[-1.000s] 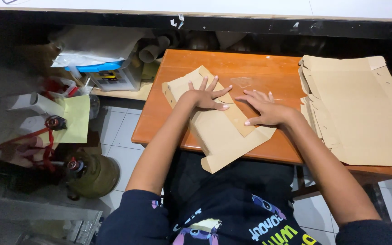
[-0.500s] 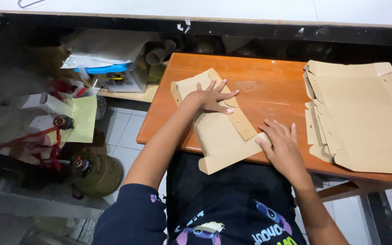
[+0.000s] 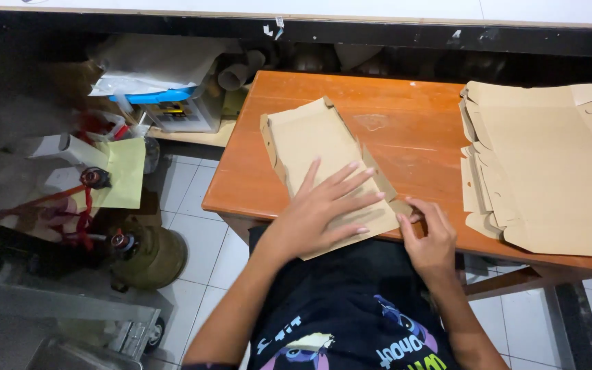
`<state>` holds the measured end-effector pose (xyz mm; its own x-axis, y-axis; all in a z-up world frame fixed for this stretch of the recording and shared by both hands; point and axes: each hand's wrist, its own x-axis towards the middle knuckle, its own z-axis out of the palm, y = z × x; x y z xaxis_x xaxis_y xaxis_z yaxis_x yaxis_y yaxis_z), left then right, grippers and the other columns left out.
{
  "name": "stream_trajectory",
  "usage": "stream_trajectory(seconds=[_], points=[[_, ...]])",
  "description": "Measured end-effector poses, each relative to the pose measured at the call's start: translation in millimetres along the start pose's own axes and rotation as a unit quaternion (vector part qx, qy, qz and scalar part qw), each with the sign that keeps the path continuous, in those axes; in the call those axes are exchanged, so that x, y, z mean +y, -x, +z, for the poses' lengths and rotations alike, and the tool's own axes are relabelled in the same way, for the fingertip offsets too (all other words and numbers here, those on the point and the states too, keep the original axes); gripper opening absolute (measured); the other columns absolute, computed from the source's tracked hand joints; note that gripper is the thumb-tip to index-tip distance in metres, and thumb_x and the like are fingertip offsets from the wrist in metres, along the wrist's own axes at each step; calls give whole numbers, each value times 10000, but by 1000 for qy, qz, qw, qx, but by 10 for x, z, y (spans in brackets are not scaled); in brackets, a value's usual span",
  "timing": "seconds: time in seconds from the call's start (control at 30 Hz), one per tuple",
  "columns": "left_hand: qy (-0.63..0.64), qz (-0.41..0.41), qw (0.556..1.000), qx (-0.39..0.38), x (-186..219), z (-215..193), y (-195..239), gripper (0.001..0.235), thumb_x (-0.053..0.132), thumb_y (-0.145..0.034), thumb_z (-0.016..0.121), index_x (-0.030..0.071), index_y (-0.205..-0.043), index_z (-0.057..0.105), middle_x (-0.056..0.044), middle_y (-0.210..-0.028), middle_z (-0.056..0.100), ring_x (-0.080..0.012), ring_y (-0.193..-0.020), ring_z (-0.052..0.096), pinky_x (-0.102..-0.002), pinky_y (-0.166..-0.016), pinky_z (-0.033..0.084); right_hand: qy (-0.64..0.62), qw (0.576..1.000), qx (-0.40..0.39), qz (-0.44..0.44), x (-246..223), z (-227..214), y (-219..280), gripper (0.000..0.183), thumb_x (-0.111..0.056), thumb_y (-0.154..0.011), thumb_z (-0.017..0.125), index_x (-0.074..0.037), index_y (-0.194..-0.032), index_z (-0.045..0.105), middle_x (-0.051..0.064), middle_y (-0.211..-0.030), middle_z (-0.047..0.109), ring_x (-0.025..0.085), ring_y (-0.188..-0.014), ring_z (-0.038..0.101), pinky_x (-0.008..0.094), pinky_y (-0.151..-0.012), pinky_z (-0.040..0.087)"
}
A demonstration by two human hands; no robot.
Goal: The person folds a flat cardboard box blank on a wooden table, creasing the sides and bottom flaps, then interlocks the tabs to form a rectangular box. The person handles one box at a time and leaves the finished box on the table.
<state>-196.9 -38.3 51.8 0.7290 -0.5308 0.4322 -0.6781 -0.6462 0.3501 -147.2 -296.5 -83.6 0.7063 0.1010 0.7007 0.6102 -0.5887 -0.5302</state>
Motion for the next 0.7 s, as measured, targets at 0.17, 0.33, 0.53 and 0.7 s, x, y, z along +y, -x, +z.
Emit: stream_trajectory(seconds=[0.17,0.33,0.53,0.7], points=[[30,-209,945,249,-91,458,864,496,346,-973,634,219,-1450,584,-146,-1609,416,-381,-1513,304,-658,-1213,75,13,998,23,-59,-145,23,237,351,-107,-841,845,-75,-1176,749,44,-938,726,250,-861,705,375,-910,497],[168,-379,855,312,-2,592,1217,716,443,-989,449,103,-1605,319,-207,-1660,284,-417,-1540,174,-639,-1217,51,14,995,20,-100,-204,113,464,471,-206,-763,901,-74,-1183,731,38,-1064,768,245,-969,718,428,-981,489],[75,-305,925,214,-12,723,1049,970,549,-932,588,67,-1620,104,-144,-1711,135,-310,-1595,77,-575,-1255,-59,32,985,-19,-168,-341,111,430,602,-48,-865,858,-52,-1380,548,98,-1333,697,213,-1190,674,424,-1085,400],[-84,-208,962,155,-232,680,868,693,403,-969,638,165,-1577,408,-179,-1600,416,-354,-1495,352,-667,-1207,45,40,986,35,-159,-482,108,138,196,-96,-930,765,-138,-1122,771,-4,-1138,789,206,-1072,728,387,-1063,419]])
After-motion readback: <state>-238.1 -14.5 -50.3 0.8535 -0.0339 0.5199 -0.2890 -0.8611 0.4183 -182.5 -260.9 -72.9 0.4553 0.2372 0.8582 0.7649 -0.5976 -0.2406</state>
